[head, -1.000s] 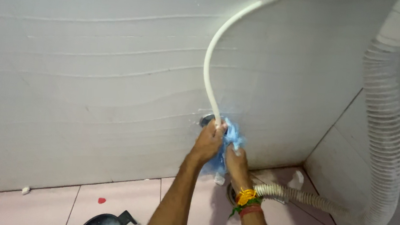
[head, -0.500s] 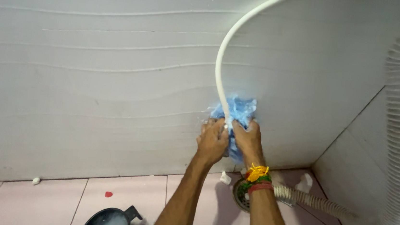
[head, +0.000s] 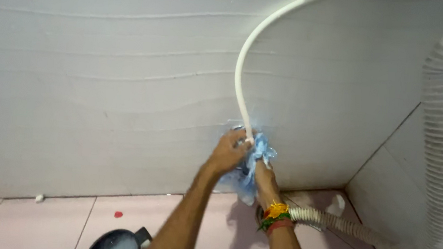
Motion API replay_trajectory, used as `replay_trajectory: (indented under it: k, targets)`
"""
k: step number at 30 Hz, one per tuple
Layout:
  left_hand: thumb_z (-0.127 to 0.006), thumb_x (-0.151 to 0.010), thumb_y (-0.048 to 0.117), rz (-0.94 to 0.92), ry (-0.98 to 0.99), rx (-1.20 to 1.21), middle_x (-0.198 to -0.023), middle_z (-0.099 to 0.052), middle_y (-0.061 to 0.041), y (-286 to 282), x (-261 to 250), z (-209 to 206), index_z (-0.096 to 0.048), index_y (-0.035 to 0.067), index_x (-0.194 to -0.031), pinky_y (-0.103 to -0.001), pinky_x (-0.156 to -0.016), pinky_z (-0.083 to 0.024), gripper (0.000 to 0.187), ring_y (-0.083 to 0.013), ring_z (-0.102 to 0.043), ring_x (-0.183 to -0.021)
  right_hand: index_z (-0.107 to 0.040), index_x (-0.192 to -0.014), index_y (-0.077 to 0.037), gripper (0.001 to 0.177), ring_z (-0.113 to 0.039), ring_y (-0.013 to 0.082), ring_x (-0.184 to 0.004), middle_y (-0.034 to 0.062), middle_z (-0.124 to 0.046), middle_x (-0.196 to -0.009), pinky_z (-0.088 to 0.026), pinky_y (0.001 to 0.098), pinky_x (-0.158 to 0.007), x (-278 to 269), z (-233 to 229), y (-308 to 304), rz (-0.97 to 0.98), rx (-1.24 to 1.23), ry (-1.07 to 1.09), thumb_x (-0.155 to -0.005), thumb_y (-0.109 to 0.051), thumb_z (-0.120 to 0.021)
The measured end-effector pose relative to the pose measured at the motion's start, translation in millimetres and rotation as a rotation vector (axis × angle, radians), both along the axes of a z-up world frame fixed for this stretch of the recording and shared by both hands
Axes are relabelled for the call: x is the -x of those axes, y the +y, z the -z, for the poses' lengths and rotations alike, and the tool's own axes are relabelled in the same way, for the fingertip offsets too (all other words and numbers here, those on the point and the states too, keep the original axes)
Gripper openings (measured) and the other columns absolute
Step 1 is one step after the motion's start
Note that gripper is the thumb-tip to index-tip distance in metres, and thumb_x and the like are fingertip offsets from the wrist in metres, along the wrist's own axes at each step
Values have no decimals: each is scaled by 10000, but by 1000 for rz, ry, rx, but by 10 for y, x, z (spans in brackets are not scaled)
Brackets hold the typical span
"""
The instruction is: The person scrubs the underside of a wall-mounted sink and the connecting water supply pipes by hand using a blue sponge and soapy water.
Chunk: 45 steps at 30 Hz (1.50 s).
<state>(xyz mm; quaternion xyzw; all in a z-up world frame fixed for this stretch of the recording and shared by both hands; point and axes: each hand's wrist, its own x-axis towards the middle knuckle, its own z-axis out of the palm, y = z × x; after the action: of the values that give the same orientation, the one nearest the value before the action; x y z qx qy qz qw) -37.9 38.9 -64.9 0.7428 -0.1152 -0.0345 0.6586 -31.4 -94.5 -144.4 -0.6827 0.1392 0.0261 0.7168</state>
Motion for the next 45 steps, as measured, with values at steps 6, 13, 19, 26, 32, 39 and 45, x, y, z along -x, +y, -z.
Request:
replay_trajectory:
  k: [6, 13, 19, 26, 32, 39, 45]
  targets:
    - [-608, -1010, 278, -48, -170, 122, -982, -693, -144, 69, -208, -609, -653, 13, -1118, -333, -830, -567, 289, -184, -691, -927, -463, -1496, -34, 762, -559, 331, -1315, 217, -522, -1457, -467, 459, -1065, 274, -468, -249, 32, 277, -12, -908, -493, -618]
    - [-445, -1074, 294, -176, -334, 61, -638, -571, -33, -135, -260, -613, -552, 25, -872, -331, -526, -481, 353, -139, -555, -563, -707, -1310, 30, 619, -643, 286, -1121, 208, -716, -1240, -522, 380, -928, 100, -973, -115, 93, 101, -257, -902, -432, -657]
    - [-459, -1063, 264, -203, -330, 12, -603, -571, -49, -127, -298, -606, -550, -1, -859, -336, -513, -500, 346, -152, -588, -539, -608, -1398, -118, 622, -665, 132, -1069, 23, -693, -1210, -547, 282, -874, -396, -329, 34, -52, -299, -223, -919, -508, -531]
    - [-469, -1071, 283, -166, -253, 46, -625, -588, -41, -160, -349, -502, -542, -1, -935, -338, -514, -538, 323, -159, -619, -536, -612, -1376, -68, 590, -675, 187, -1062, 75, -700, -1197, -557, 337, -890, -343, 408, -66, -98, -262, -57, -903, -420, -583]
    - [-452, -1045, 289, -217, -165, -68, -636, -597, -69, -201, -257, -515, -512, 42, -1000, -383, -484, -524, 258, -183, -624, -530, -615, -1354, -17, 564, -684, 243, -1055, 127, -707, -1185, -566, 392, -906, -88, -75, -212, -166, -9, -42, -886, -331, -636]
    - [-496, -1062, 299, -339, -393, -215, -696, -656, -152, -221, -295, -371, -559, -11, -1023, -426, -580, -529, 319, -271, -656, -624, -620, -1328, 41, 540, -694, 308, -1047, 188, -715, -1170, -578, 456, -924, -25, -511, -259, -227, -68, -182, -867, -228, -697]
    - [-469, -1037, 309, -261, -264, -167, -654, -648, -132, -218, -219, -412, -535, 5, -1012, -412, -571, -541, 312, -271, -690, -603, -395, -1533, -121, 685, -390, 320, -1437, 130, -461, -1541, -305, 591, -1164, 369, -318, -9, -106, -184, 89, -949, -455, -526]
